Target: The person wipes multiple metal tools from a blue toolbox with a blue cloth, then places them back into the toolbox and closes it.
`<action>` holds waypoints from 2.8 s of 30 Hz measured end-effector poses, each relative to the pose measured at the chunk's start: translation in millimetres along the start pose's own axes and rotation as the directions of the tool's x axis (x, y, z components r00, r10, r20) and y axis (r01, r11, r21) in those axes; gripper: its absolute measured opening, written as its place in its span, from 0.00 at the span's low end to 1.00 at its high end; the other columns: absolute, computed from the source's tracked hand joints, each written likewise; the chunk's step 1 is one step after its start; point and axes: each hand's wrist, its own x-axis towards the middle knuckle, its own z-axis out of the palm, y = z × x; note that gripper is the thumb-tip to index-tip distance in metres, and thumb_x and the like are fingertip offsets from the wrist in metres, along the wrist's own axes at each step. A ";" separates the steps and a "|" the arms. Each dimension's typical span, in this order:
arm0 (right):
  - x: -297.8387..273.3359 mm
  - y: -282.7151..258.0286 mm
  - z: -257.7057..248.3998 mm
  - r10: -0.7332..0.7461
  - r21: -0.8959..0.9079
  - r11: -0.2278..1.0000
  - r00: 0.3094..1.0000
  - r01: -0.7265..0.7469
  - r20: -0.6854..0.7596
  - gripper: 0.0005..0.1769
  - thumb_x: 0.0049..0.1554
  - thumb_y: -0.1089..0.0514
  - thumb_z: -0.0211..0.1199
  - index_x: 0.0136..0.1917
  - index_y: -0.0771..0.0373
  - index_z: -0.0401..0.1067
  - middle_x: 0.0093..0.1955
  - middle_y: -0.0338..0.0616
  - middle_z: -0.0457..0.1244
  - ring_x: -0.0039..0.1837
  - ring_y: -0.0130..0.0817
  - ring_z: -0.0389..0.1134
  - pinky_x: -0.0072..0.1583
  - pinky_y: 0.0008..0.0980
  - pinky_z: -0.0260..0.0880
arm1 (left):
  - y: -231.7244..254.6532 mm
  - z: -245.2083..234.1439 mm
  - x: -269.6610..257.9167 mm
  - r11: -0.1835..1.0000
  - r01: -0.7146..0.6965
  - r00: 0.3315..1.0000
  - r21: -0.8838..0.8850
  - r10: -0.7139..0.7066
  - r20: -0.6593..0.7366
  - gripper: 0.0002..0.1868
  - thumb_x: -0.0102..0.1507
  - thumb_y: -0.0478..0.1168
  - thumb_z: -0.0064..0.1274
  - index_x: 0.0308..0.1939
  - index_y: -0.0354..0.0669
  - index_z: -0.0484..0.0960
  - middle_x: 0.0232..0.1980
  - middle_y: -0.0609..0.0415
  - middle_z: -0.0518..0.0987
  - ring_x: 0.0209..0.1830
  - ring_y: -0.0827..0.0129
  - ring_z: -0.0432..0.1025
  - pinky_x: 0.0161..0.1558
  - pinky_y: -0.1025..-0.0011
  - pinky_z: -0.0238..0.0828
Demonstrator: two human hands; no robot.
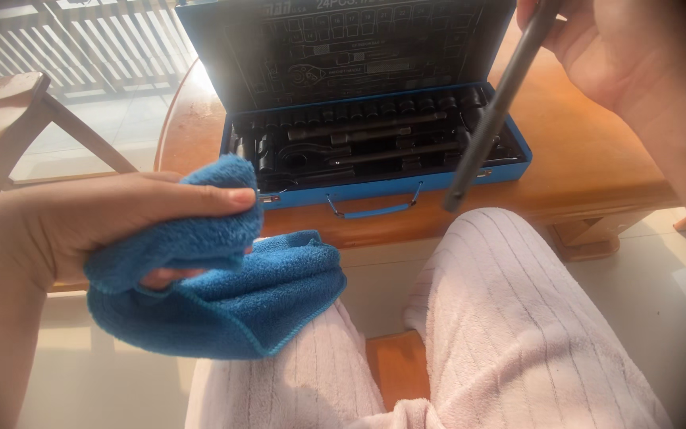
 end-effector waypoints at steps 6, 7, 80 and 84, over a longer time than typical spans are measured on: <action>0.0 16.7 18.4 0.047 -0.523 0.852 0.995 0.006 0.087 0.06 0.68 0.58 0.62 0.55 0.63 0.74 0.49 0.36 0.68 0.51 0.26 0.69 0.57 0.29 0.73 | -10.3 38.9 23.9 0.929 0.084 0.976 0.360 -0.003 -0.219 0.41 0.53 0.66 0.63 0.64 0.50 0.77 0.56 0.37 0.79 0.57 0.47 0.75 0.57 0.50 0.70; -2.4 24.8 25.8 0.065 -0.580 0.815 0.992 0.010 0.108 0.09 0.65 0.60 0.63 0.58 0.62 0.74 0.49 0.36 0.68 0.50 0.26 0.68 0.55 0.28 0.72 | -12.1 42.7 28.3 0.927 0.051 0.967 0.371 0.046 -0.250 0.43 0.53 0.67 0.63 0.66 0.51 0.77 0.61 0.35 0.77 0.63 0.43 0.72 0.62 0.46 0.64; -42.6 144.8 47.8 0.615 -0.969 0.022 0.768 -0.245 -0.180 0.67 0.53 0.16 0.40 0.80 0.70 0.25 0.83 0.64 0.21 0.82 0.54 0.12 0.77 0.55 0.15 | 44.8 9.8 219.7 0.901 0.094 0.758 0.423 0.211 -0.618 0.53 0.60 0.68 0.51 0.79 0.51 0.43 0.82 0.43 0.35 0.82 0.48 0.26 0.76 0.46 0.27; -37.6 146.6 39.8 0.668 -0.973 0.011 0.726 -0.230 -0.164 0.67 0.53 0.16 0.40 0.79 0.69 0.21 0.82 0.65 0.18 0.81 0.55 0.10 0.76 0.55 0.12 | 65.2 42.1 271.2 0.769 -0.093 0.645 0.632 0.530 -0.551 0.35 0.68 0.45 0.43 0.78 0.45 0.53 0.81 0.38 0.44 0.81 0.44 0.34 0.76 0.44 0.30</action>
